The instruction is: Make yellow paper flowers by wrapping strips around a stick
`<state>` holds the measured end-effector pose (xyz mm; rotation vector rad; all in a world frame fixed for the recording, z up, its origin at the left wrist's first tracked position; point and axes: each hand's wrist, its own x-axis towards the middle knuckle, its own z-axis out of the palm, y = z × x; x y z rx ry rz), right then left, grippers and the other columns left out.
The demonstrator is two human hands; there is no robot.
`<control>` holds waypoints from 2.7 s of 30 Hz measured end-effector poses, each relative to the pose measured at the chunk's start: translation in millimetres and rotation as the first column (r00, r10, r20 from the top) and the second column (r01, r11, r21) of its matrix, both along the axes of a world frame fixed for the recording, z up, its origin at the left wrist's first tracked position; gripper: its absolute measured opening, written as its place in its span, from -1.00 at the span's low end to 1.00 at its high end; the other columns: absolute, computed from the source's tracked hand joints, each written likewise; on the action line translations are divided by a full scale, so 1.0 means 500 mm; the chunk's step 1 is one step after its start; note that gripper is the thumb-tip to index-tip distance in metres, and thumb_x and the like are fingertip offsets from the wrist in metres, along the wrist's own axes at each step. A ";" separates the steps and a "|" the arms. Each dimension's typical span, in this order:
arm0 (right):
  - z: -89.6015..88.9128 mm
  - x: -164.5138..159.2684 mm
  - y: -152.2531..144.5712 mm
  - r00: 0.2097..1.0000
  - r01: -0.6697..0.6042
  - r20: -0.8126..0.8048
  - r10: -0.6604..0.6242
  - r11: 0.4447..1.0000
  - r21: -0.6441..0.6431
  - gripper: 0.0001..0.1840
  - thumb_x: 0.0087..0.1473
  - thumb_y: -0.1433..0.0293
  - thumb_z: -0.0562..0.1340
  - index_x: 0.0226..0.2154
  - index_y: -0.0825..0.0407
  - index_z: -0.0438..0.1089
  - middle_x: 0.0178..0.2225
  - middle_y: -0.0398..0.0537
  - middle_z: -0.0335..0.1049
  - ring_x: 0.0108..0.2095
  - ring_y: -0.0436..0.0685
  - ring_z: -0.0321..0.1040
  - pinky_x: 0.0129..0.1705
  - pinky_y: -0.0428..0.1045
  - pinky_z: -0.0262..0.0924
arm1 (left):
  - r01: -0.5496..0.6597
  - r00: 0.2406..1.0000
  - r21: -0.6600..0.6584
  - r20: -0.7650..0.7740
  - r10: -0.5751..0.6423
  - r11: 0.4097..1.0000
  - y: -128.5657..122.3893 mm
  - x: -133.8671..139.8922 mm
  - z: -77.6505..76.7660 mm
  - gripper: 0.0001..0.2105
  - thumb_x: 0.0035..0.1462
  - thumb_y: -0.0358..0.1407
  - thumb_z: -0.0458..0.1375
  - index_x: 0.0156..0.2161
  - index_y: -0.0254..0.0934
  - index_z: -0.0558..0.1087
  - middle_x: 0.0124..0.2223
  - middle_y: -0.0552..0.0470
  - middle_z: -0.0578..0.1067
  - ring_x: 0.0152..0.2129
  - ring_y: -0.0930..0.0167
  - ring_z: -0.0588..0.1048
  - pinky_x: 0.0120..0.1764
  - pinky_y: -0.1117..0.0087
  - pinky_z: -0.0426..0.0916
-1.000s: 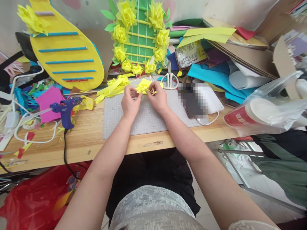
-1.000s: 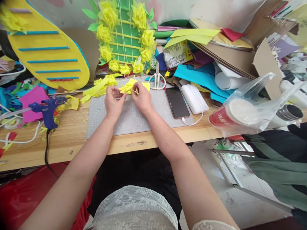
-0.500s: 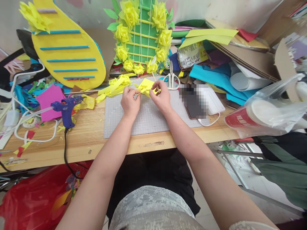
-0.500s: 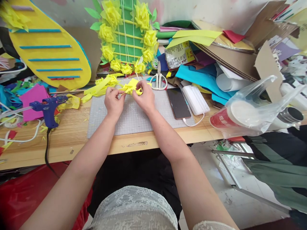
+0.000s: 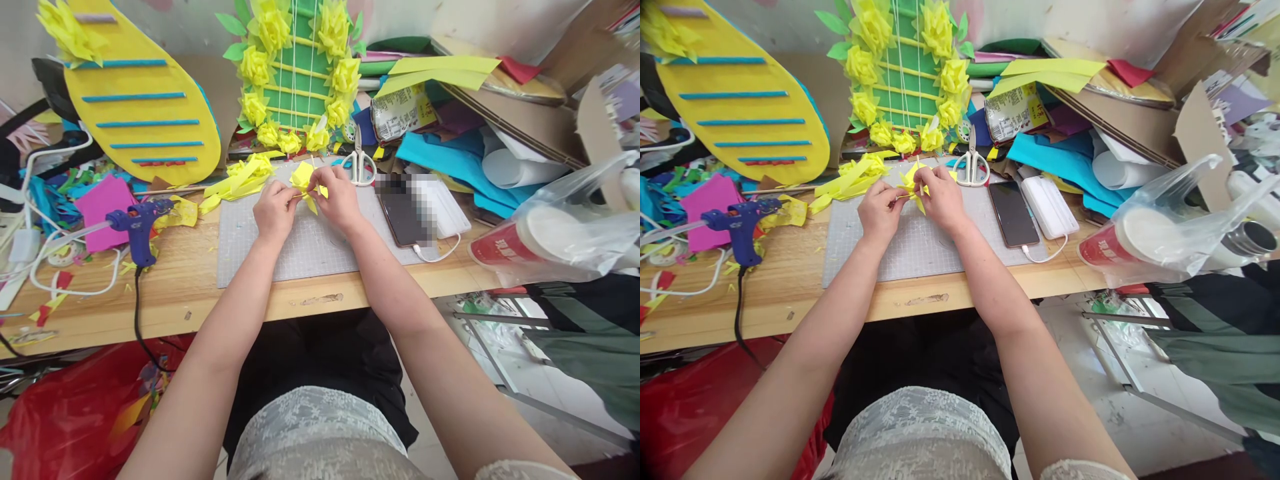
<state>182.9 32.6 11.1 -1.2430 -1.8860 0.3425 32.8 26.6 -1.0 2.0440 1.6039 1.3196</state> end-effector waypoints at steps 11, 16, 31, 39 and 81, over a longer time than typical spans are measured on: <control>0.001 -0.002 0.006 0.996 -0.052 0.069 0.052 0.999 0.008 -0.87 0.09 0.26 0.14 -0.40 -0.04 0.24 -0.40 -0.09 0.30 -0.23 0.11 0.20 -0.18 0.01 0.12 | 0.012 1.000 -0.011 -0.005 -0.012 1.000 -0.001 -0.002 0.000 -0.97 -0.02 -0.37 0.23 -0.40 -0.22 0.52 -0.40 0.03 0.42 -0.42 0.40 0.42 -0.36 0.39 0.23; -0.007 0.002 0.012 0.994 -0.057 0.104 0.045 0.992 0.114 -0.82 0.14 0.25 0.08 -0.41 -0.02 0.23 -0.43 -0.09 0.27 -0.27 0.09 0.19 -0.22 -0.01 0.10 | 0.032 0.999 0.035 -0.001 -0.032 0.999 -0.001 -0.003 -0.003 -0.92 0.00 -0.30 0.23 -0.37 -0.24 0.53 -0.42 0.06 0.41 -0.48 0.46 0.39 -0.39 0.43 0.22; -0.018 0.009 0.018 0.991 -0.059 0.124 0.040 0.986 0.153 -0.89 0.16 0.34 0.06 -0.32 -0.02 0.27 -0.39 -0.08 0.27 -0.25 0.08 0.19 -0.22 -0.01 0.10 | 0.088 0.977 -0.006 0.196 -0.086 0.996 -0.001 -0.001 -0.004 -0.85 -0.04 -0.38 0.19 -0.30 -0.26 0.55 -0.41 0.06 0.43 -0.52 0.54 0.35 -0.46 0.53 0.29; -0.016 0.018 0.018 0.991 -0.038 0.134 0.018 0.988 0.148 -0.86 0.15 0.33 0.06 -0.32 -0.01 0.30 -0.39 -0.07 0.28 -0.26 0.07 0.22 -0.24 -0.03 0.15 | 0.137 0.971 0.035 0.195 -0.141 0.990 -0.004 -0.002 0.000 -0.85 -0.01 -0.38 0.13 -0.35 -0.29 0.55 -0.37 0.01 0.47 -0.51 0.56 0.38 -0.47 0.56 0.32; -0.016 -0.025 0.000 0.988 0.001 0.154 -0.026 0.987 0.163 -0.91 0.12 0.35 0.05 -0.33 -0.02 0.25 -0.32 0.00 0.32 -0.16 0.19 0.21 -0.06 0.15 0.08 | 0.097 0.700 -0.361 0.687 0.194 0.928 0.014 0.018 0.002 -0.91 -0.10 -0.41 0.18 -0.41 -0.30 0.52 -0.46 0.08 0.49 -0.60 0.57 0.36 -0.61 0.57 0.32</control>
